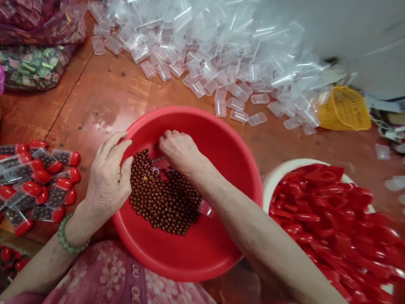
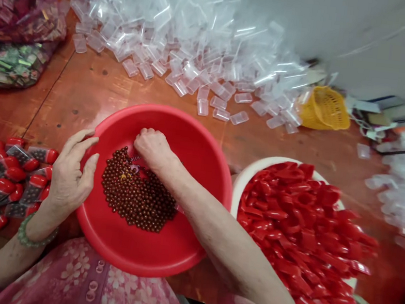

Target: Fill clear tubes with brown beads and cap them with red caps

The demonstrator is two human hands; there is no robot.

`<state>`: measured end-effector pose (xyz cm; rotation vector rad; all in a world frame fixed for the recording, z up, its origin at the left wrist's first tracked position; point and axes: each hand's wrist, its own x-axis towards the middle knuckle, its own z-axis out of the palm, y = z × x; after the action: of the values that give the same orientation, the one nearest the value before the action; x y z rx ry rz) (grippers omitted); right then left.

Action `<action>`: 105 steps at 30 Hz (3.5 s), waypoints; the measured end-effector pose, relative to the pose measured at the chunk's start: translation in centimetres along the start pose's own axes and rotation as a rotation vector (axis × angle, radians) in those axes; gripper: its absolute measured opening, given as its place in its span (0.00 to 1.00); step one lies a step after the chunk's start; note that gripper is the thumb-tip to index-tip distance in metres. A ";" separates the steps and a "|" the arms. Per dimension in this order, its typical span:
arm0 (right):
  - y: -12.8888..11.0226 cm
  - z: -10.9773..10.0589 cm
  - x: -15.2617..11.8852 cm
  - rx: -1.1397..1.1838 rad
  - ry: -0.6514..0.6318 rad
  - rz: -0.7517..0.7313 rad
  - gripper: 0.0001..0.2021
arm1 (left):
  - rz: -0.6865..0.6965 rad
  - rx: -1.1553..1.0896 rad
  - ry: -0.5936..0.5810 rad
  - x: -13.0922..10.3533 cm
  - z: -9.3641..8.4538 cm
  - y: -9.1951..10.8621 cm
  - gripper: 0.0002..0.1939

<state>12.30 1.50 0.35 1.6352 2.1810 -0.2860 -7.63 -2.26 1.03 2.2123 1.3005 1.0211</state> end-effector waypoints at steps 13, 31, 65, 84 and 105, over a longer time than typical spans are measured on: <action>-7.0 2.2 -5.4 0.090 -0.100 -0.677 0.16 | -0.015 -0.061 -0.004 0.0 0.4 -0.3 0.14; -1.4 1.0 -9.4 1.477 -0.132 -0.359 0.20 | 0.022 -0.395 -0.453 -0.4 -2.4 2.7 0.23; -2.2 0.3 -12.2 1.174 0.687 -0.241 0.10 | -0.329 -0.779 -0.851 -0.4 -0.6 4.2 0.14; -4.0 -0.1 -12.5 1.299 0.741 -0.230 0.03 | -0.307 -0.829 -0.847 -0.4 -0.2 4.2 0.13; -4.1 -1.7 -13.4 1.613 0.846 0.087 0.06 | -0.513 -1.175 -0.657 -0.2 -0.5 3.8 0.13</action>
<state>11.22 -10.69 7.33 2.9863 2.4193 -2.0432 -5.79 -4.33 3.72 1.0565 0.6033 0.5180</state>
